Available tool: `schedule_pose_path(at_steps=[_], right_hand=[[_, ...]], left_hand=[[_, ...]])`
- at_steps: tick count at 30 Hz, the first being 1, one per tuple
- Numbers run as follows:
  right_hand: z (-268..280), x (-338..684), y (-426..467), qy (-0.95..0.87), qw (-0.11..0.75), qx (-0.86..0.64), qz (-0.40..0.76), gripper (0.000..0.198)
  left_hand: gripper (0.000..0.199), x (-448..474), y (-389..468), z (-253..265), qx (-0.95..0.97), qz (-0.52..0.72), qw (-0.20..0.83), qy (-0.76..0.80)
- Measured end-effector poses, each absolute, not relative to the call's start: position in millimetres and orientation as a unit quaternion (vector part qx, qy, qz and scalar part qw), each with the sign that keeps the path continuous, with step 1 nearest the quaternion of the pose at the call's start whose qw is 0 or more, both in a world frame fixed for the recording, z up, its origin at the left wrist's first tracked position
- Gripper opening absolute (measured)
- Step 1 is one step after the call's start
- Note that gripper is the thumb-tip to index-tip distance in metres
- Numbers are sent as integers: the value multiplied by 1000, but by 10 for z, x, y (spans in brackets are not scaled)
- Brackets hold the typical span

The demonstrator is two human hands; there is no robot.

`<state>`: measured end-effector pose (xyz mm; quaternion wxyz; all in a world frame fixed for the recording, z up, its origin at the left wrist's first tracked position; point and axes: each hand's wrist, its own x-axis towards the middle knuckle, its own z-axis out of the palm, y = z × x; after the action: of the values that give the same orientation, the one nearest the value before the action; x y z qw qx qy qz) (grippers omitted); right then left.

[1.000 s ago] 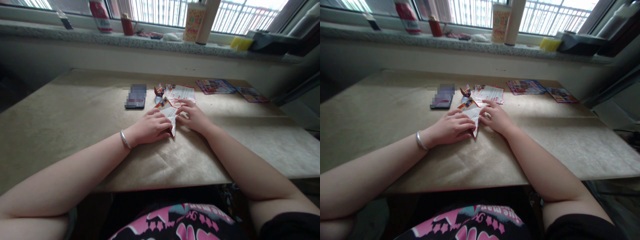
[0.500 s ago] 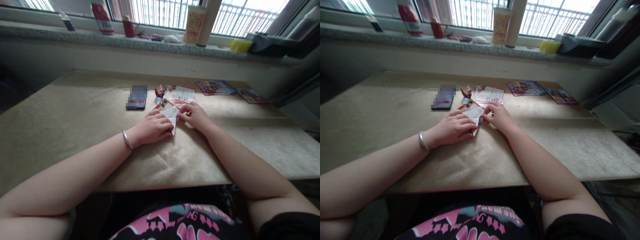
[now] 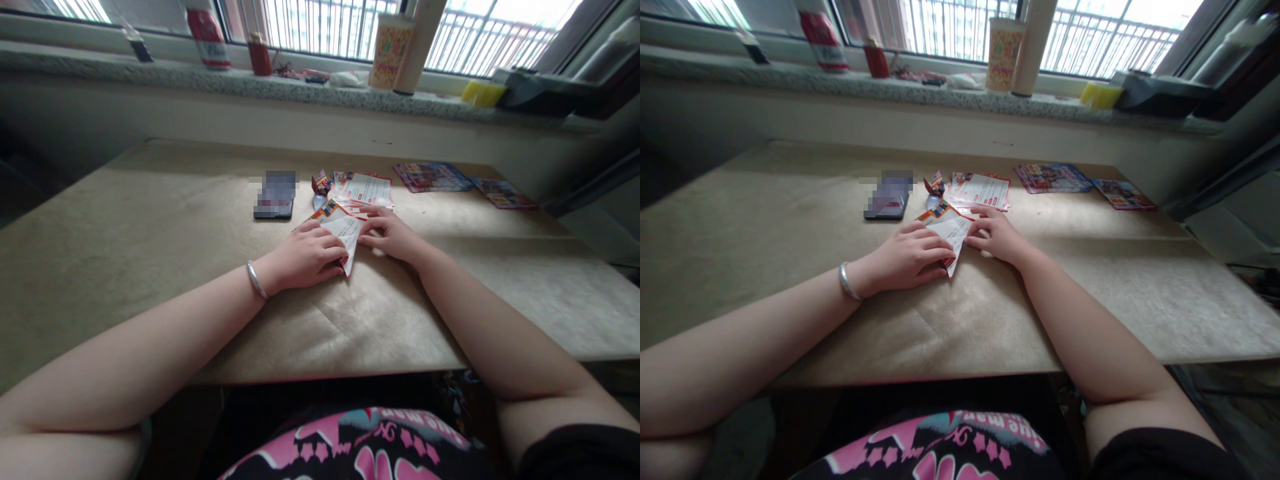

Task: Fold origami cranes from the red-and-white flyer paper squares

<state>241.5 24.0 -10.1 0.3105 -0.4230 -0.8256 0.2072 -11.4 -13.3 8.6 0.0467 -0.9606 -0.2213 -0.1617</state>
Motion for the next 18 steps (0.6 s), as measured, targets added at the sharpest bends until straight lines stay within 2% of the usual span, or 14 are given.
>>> schedule_pose_path(at_steps=[8, 18], right_hand=[[-117, 2597, 332, -836, 279, -436, 182, 6], [-100, 2445, 271, -794, 302, -501, 167, 14]], left_hand=[[29, -121, -129, 69, -958, -169, 53, -224], [29, -117, -128, 83, -961, -168, 52, -214]])
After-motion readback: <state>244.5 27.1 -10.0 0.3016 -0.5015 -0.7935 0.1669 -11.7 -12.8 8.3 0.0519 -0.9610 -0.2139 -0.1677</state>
